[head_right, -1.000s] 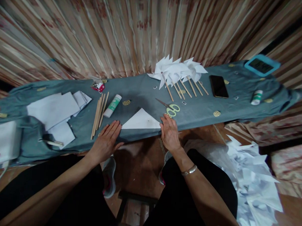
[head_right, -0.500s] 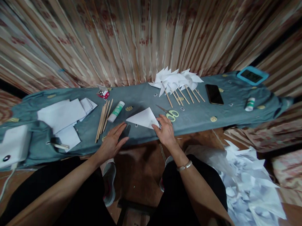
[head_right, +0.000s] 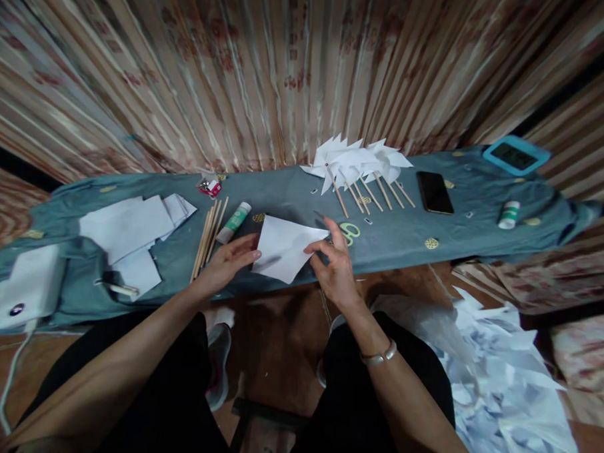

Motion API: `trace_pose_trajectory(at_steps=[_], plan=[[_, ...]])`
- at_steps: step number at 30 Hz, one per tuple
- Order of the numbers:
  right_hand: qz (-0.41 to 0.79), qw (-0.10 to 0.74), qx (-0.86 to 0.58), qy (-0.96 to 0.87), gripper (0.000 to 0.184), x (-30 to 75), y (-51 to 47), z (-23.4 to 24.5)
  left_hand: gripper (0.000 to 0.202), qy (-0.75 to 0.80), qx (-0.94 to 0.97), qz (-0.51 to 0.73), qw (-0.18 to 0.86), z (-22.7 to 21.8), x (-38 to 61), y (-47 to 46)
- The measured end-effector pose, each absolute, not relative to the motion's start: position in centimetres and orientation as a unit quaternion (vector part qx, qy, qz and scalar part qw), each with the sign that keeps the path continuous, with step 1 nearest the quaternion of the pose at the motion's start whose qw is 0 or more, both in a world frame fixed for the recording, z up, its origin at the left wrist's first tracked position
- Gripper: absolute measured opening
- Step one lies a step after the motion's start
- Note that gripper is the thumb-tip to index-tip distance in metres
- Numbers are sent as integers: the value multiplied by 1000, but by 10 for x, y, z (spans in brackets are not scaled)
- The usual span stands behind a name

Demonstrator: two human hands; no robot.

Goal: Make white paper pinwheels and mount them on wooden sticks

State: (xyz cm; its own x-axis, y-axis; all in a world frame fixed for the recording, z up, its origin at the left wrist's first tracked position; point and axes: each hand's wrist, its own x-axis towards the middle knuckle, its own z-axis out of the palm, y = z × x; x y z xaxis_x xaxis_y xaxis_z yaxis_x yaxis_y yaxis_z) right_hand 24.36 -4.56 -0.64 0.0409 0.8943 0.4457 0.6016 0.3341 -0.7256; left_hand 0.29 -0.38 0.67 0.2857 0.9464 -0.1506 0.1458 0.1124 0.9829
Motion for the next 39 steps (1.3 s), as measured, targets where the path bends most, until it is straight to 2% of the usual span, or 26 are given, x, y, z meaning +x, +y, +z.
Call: trace_pose_trajectory(at_steps=[4, 8, 13, 18, 21, 23, 27, 30, 35, 39], plan=[[165, 465, -550, -674, 11, 245, -45, 2, 52, 491, 514, 315, 629, 18, 17, -4], [167, 486, -552, -657, 11, 248, -42, 10, 38, 504, 466, 293, 666, 21, 24, -5], [190, 523, -545, -627, 12, 250, -35, 14, 39, 490, 430, 314, 690, 18, 29, -2], [210, 545, -557, -591, 19, 256, -19, 16, 39, 513, 415, 379, 649, 19, 37, 8], [177, 553, -581, -570, 21, 268, -7, 15, 35, 529, 416, 413, 614, 22, 41, 14], [130, 519, -615, -579, 22, 278, -1, 13, 32, 535, 419, 430, 594, 25, 43, 19], [44, 351, -679, -644, 25, 288, 5, 0, 33, 542, 422, 452, 569, 27, 43, 29], [-3, 271, -694, -667, 29, 286, 8, -13, 35, 559, 435, 458, 537, 26, 44, 38], [-61, 231, -697, -676, 20, 284, 14, -24, 33, 557, 470, 461, 506, 23, 48, 45], [-49, 212, -710, -669, 14, 285, 15, -20, 30, 551, 483, 471, 491, 25, 52, 47]])
